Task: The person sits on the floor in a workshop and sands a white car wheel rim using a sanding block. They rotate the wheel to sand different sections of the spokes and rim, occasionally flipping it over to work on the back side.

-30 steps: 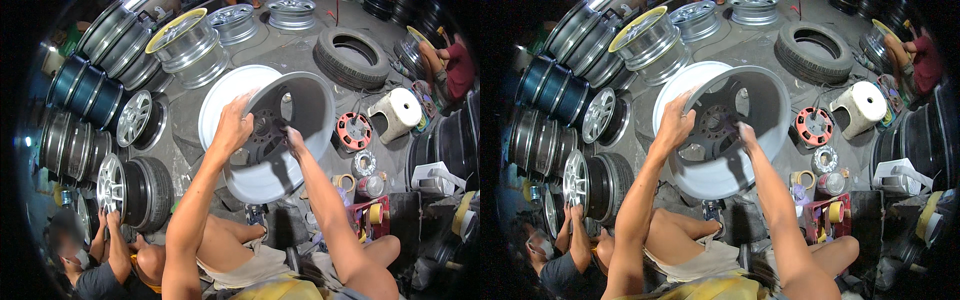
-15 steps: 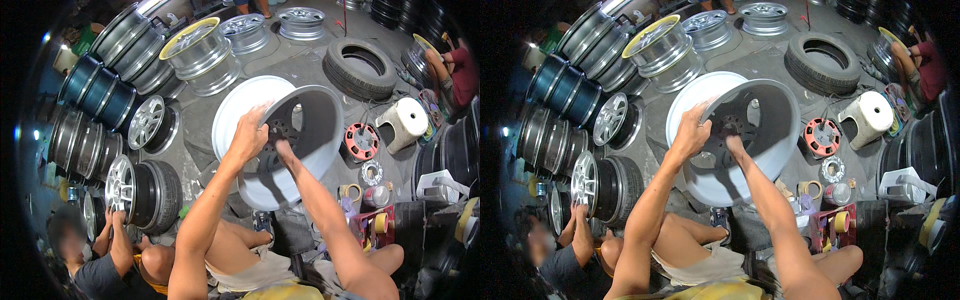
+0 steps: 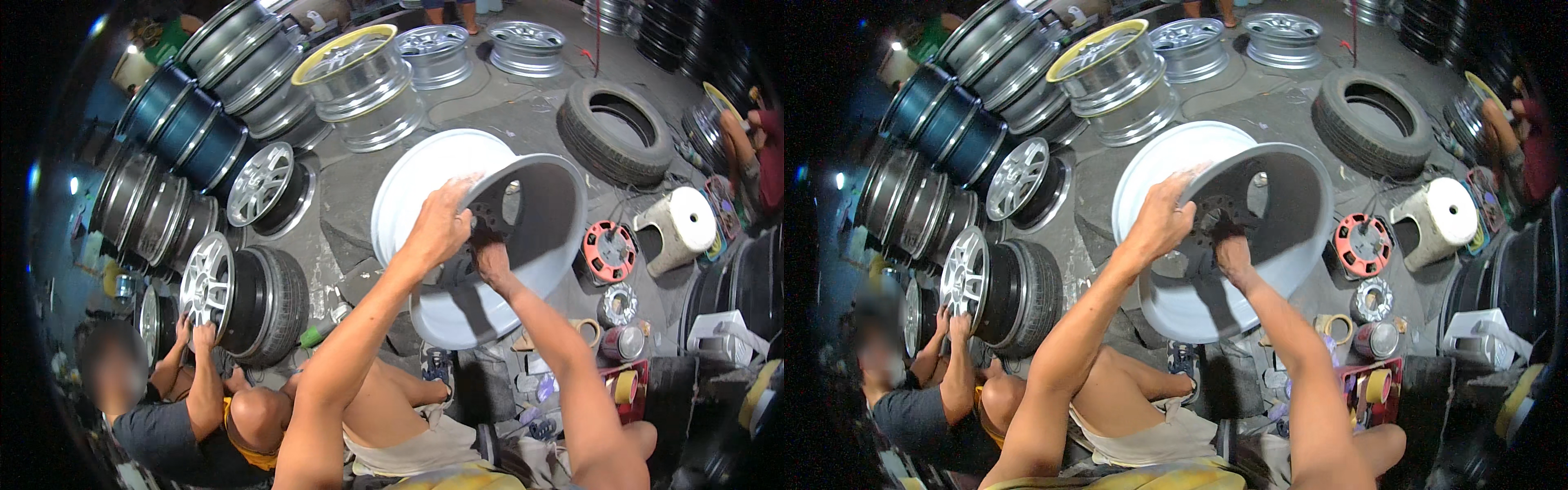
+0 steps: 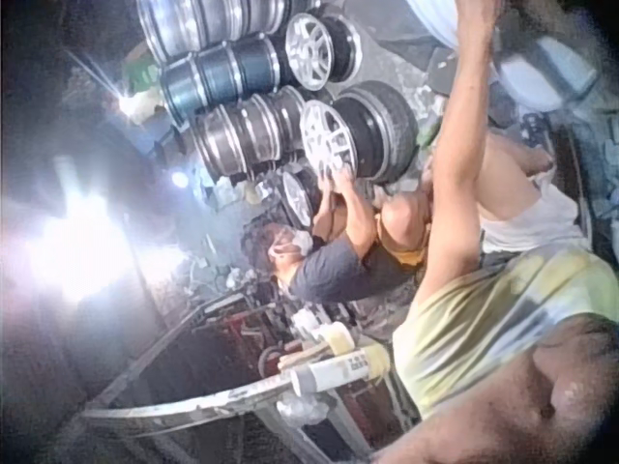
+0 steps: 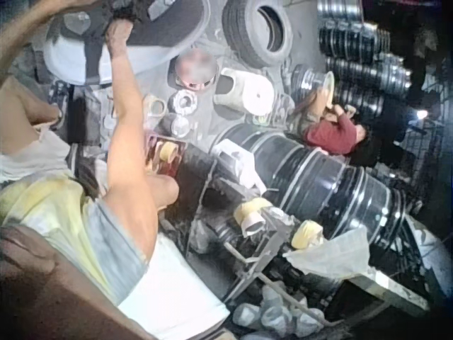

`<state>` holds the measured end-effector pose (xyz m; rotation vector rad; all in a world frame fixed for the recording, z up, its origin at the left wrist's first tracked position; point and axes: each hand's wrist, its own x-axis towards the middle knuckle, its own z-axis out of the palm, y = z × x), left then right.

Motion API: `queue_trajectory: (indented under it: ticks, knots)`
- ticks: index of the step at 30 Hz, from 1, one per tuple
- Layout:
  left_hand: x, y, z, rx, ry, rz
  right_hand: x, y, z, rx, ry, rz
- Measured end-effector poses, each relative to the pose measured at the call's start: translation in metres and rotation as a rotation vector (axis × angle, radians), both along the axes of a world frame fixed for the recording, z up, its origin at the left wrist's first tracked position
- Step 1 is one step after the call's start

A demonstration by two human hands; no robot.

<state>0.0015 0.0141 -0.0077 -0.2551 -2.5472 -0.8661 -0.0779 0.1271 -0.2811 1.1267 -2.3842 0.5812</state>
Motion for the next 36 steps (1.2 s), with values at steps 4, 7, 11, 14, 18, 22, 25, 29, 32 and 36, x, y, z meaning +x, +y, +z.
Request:
queue_trajectory:
  ticks: [4, 7, 11, 14, 18, 22, 25, 29, 32, 36]
  knots:
    - [0.001, 0.007, 0.002, 0.166, -0.073, -0.022, -0.018, -0.035, -0.004, -0.995, -1.352, 0.100]
    - [-0.003, 0.010, 0.005, 0.111, -0.024, -0.046, -0.024, -0.035, -0.019, -0.523, -0.590, 0.026]
    - [0.025, -0.015, -0.004, 0.122, -0.056, 0.031, 0.003, -0.020, -0.017, 0.210, 0.297, 0.162]
    - [0.010, -0.001, 0.001, 0.130, -0.034, -0.013, -0.051, -0.003, -0.022, -0.280, -0.698, 0.635]
    - [-0.019, 0.023, -0.002, 0.141, 0.016, -0.100, -0.061, 0.025, -0.067, 0.145, 0.073, -0.012]
    - [-0.003, 0.011, 0.006, 0.076, -0.025, -0.031, -0.033, -0.043, -0.015, -0.510, -0.760, -0.229]
    - [-0.005, 0.013, 0.004, 0.095, -0.065, -0.039, -0.054, -0.024, -0.014, -1.279, -1.445, -0.254]
    - [0.018, -0.012, 0.005, 0.035, -0.050, 0.047, -0.011, -0.056, 0.044, -1.775, -1.600, -0.535]
    - [-0.005, 0.015, 0.007, 0.091, -0.074, -0.032, -0.010, -0.058, 0.014, -0.668, -0.343, -0.898]
    - [0.002, -0.003, 0.005, 0.091, -0.078, -0.002, 0.047, -0.061, 0.009, -0.588, -0.498, -0.286]
